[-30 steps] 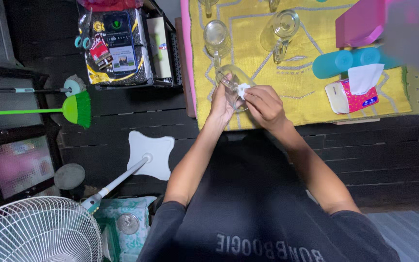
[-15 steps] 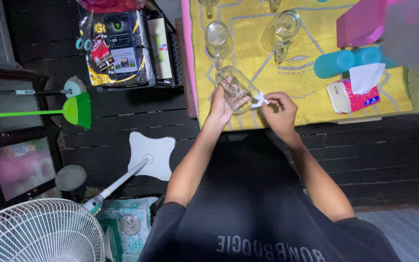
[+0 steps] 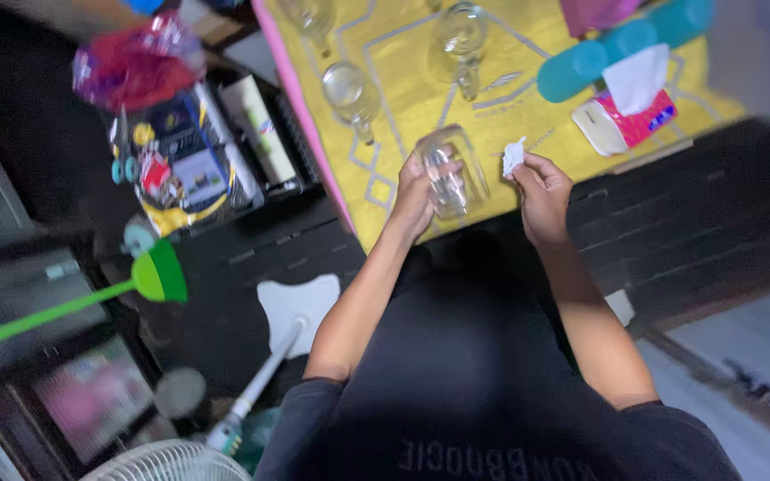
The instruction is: The person wipes the exterior of clear glass mugs with a white tissue. They handle the mugs one at a time, wiping the sides and bottom, then place each cleaned mug on a nearby table. The process repeats for several mugs.
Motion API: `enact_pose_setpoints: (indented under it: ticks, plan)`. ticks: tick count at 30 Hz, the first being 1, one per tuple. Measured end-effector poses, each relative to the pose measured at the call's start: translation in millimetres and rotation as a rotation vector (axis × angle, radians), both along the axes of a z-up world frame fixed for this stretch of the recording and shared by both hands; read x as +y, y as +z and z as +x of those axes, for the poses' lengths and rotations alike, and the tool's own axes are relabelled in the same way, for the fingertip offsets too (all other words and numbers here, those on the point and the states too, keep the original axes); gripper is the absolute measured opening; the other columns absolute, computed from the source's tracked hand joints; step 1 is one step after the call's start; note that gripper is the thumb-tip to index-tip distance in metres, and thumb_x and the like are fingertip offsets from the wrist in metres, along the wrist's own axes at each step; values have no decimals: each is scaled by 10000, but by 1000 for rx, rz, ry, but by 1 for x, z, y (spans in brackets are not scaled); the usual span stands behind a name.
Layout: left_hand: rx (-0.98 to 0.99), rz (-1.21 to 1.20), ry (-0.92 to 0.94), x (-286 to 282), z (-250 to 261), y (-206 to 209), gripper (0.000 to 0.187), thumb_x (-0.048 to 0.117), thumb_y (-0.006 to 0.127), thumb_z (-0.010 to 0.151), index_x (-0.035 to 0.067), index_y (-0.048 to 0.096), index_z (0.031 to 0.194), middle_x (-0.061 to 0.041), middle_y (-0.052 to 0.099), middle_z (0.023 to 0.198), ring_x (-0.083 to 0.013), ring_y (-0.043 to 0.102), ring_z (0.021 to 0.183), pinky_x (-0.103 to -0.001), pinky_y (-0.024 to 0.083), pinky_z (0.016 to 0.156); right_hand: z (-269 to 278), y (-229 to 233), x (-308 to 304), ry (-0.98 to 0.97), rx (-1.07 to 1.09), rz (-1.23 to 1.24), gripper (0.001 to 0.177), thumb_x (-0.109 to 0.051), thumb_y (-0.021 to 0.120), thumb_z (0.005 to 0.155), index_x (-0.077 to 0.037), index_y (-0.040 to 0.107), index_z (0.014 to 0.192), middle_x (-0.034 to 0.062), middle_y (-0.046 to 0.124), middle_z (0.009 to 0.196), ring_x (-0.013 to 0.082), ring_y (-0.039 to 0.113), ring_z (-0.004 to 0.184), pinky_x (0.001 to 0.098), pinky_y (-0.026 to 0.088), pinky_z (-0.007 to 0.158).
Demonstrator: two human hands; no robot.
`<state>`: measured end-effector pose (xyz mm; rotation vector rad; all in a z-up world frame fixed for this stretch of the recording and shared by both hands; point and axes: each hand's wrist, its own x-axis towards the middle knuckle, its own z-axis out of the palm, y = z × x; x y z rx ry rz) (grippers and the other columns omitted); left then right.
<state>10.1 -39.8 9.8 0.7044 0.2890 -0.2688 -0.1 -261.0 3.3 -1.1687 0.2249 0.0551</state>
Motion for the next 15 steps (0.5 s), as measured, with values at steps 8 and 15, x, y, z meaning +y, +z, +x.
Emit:
enact_pose_setpoints:
  ticks: [8, 15]
  plan:
    - [-351, 175, -255, -54, 13, 30, 951, -87, 894, 722, 5, 403, 1531, -121, 601, 1367, -226, 608, 1277, -388, 532, 1113, -32, 20, -32, -94, -102, -185, 268, 79, 606, 1001, 121, 619, 1266, 123, 713, 1196, 146, 690, 1083, 282, 542, 1009]
    - [-493, 345, -425, -141, 29, 46, 999, -29, 931, 681, -19, 402, 1528, -118, 631, 1361, -217, 627, 1273, -383, 508, 1155, -54, 50, -103, -224, -16, -438, 285, 5, 566, 1086, 57, 683, 1340, 62, 731, 1150, 113, 641, 1027, 256, 527, 935]
